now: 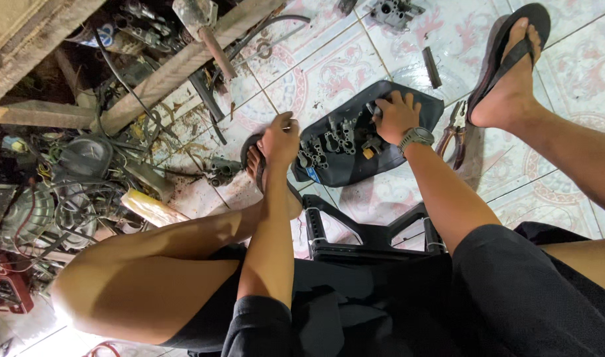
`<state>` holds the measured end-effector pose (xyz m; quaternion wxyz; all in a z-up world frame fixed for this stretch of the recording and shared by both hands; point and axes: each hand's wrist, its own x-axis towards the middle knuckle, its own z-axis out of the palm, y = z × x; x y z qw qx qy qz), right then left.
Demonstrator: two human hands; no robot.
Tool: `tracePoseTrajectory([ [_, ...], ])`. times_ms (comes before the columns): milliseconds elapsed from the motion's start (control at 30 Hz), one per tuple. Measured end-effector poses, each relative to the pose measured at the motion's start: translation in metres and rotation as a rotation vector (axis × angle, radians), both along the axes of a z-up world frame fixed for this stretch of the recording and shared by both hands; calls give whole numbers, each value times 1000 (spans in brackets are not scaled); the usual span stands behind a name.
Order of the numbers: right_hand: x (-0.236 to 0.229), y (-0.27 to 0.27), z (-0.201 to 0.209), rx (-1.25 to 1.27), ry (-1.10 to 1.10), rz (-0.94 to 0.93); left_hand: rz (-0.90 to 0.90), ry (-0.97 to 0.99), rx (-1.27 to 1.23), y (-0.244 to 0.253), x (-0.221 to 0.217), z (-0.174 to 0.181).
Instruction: The person assembles small mechanical engine parts, including a cylinder head and piston, on their lap. They use a screwdriver to tighten components and place the assembled parts onto a wooden workbench.
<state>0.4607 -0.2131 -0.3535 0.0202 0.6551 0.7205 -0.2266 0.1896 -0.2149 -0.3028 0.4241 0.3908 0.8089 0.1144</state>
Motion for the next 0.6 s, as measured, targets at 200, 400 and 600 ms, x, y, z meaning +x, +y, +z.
tracePoseTrajectory([
  [200, 3, 10, -7, -81, -145, 88, -615, 212, -46, -17, 29, 0],
  [400, 11, 15, -9, 37, 7, 89, -927, 404, 14, -18, 65, -10],
  [600, 24, 28, -14, 17, 114, -38, -863, 579, 299, -22, 77, -34],
])
